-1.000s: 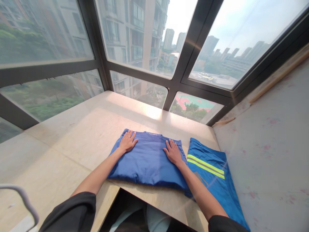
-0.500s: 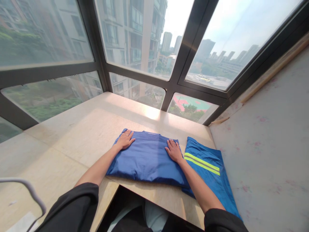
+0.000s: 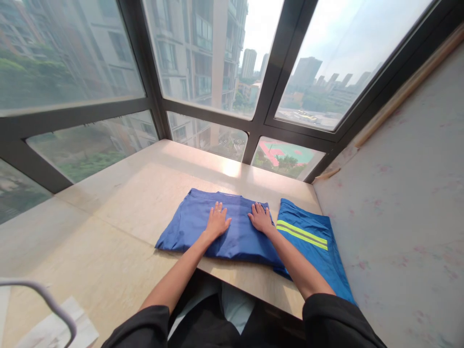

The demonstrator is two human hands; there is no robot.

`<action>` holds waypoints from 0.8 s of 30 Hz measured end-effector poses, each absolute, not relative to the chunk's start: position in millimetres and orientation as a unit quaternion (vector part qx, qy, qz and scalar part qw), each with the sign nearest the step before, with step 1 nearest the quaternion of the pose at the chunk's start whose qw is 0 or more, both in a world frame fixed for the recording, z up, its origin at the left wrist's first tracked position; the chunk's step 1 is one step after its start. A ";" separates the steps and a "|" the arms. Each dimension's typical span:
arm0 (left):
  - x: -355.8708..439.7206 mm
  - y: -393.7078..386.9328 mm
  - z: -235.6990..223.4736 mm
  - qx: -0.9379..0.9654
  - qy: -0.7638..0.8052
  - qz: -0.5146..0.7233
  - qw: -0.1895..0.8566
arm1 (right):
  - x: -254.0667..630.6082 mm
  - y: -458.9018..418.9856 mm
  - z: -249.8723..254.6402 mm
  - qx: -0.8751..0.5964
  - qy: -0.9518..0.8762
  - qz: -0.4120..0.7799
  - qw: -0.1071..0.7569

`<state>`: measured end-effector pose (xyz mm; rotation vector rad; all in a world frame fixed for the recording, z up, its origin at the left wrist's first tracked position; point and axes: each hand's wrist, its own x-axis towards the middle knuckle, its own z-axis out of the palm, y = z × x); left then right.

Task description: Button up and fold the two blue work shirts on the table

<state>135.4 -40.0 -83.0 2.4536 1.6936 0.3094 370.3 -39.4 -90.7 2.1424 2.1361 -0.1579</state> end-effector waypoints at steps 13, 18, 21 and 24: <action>40.7 -70.1 -109.8 0.767 0.636 0.082 0.001 | 312.1 -155.7 -121.5 0.601 0.796 -0.037 -0.058; 18.1 -58.1 -112.1 0.784 0.615 0.083 0.005 | 338.9 -159.2 -129.7 0.617 0.783 -0.009 -0.079; 8.1 -49.7 -112.8 0.784 0.615 0.082 0.008 | 349.9 -162.7 -133.6 0.632 0.770 0.013 -0.086; -5.6 -43.0 -112.7 0.775 0.627 0.079 0.009 | 351.9 -167.1 -134.7 0.636 0.766 0.029 -0.091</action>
